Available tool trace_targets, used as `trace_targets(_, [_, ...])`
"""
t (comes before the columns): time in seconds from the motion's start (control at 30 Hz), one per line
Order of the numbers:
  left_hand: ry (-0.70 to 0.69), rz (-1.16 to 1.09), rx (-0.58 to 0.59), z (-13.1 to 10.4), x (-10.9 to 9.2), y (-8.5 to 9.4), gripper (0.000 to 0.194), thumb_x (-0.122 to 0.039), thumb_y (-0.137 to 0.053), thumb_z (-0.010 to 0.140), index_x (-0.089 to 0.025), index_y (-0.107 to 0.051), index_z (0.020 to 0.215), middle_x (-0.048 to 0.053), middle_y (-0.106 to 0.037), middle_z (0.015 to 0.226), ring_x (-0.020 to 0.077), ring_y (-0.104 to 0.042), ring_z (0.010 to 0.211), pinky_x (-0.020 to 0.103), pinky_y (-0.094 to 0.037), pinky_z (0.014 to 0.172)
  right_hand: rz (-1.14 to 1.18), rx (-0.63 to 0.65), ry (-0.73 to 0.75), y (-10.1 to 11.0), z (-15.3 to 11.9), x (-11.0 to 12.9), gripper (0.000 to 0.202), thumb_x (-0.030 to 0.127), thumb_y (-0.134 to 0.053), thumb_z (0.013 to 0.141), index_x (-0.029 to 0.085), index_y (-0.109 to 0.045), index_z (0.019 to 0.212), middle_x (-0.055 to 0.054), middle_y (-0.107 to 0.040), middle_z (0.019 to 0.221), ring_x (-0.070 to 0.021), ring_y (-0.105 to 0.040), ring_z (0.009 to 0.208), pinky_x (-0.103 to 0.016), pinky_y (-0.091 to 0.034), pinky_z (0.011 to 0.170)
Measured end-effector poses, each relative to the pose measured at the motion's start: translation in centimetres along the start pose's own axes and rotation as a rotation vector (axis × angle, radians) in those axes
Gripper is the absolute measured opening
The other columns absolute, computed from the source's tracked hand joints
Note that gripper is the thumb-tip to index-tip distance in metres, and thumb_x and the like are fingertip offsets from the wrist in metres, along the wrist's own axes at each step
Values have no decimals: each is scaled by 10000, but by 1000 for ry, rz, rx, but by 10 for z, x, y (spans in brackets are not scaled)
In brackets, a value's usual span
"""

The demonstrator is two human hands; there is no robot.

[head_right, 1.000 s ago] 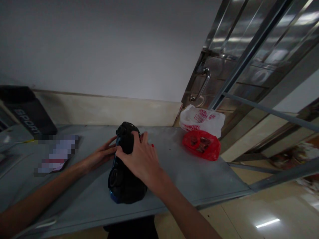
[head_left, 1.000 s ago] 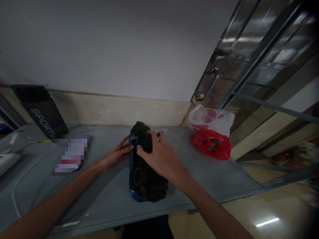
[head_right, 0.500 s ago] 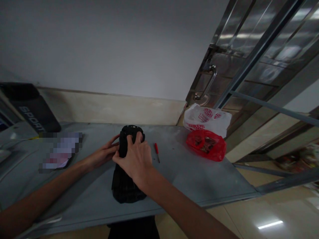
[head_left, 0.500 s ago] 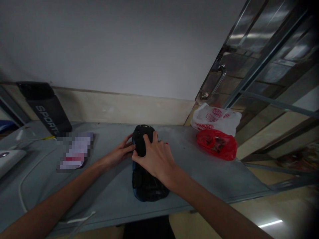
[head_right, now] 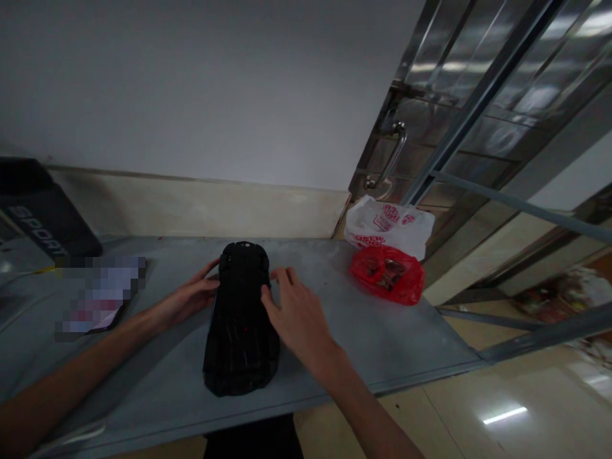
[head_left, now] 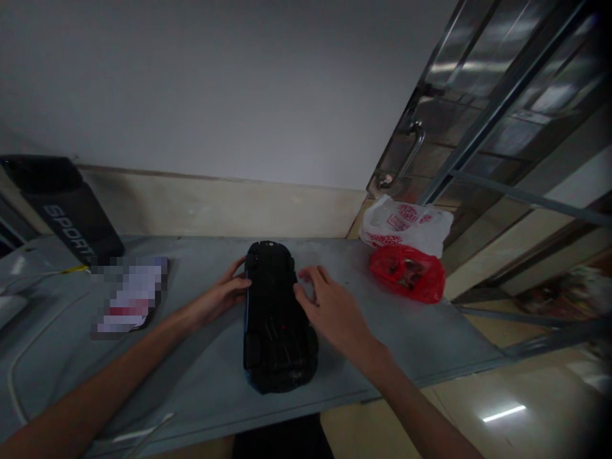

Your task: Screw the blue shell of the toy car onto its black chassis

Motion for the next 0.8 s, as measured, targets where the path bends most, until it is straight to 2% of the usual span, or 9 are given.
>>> trace_targets(0.07, [1,18,-22,-1,-1,-1,885,-319,-786,835,-310,-349,1605,79,-705,1361,306,-575,1376,424,-430,1136,98,-33,-44,-2,-10,-37,160,307,-488,1017,214,-601,1081,-58,-682,1048,-188,-673,761,-349,-516,746])
trace_targets(0.13, [8,37,-45,-1,1,1,874,-300,-776,828,-321,-363,1598,66,-708,1346,314,-565,1383,436,-425,1141,157,-30,-53,-6,-19,-65,114,273,-511,996,221,-612,991,-29,-668,942,-174,-641,719,-334,-502,726])
trace_targets(0.23, [10,74,-42,3,5,7,846,-286,-755,837,-341,-374,1590,52,-695,1364,314,-579,1362,446,-427,1139,174,16,-13,-13,-28,-85,101,219,-533,977,221,-626,937,-17,-648,891,-174,-636,744,-322,-497,731])
trace_targets(0.37, [-15,98,-10,10,11,16,848,-287,-743,857,-370,-348,1602,49,-659,1438,308,-557,1392,434,-447,1123,105,67,81,-21,-25,-83,137,130,-563,949,218,-667,965,-36,-673,960,-190,-660,864,-323,-515,815])
trace_targets(0.5, [-15,107,-17,11,12,20,865,-304,-745,863,-353,-329,1619,67,-692,1388,309,-595,1352,441,-455,1113,-21,113,133,-29,-12,-78,111,162,-618,961,219,-707,994,-52,-705,1041,-212,-683,975,-342,-522,910])
trace_targets(0.8, [-8,90,-19,10,13,19,853,-292,-748,863,-353,-347,1613,64,-715,1333,302,-542,1408,431,-428,1126,-151,161,175,-31,-3,-70,127,161,-596,976,195,-718,971,-65,-717,1040,-224,-693,1000,-344,-511,929])
Point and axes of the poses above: each hand's wrist, its own z-axis towards the middle knuckle, its own y-axis out of the back of the hand, x = y × z, the point moved 6 cm from there along z, towards the middle knuckle
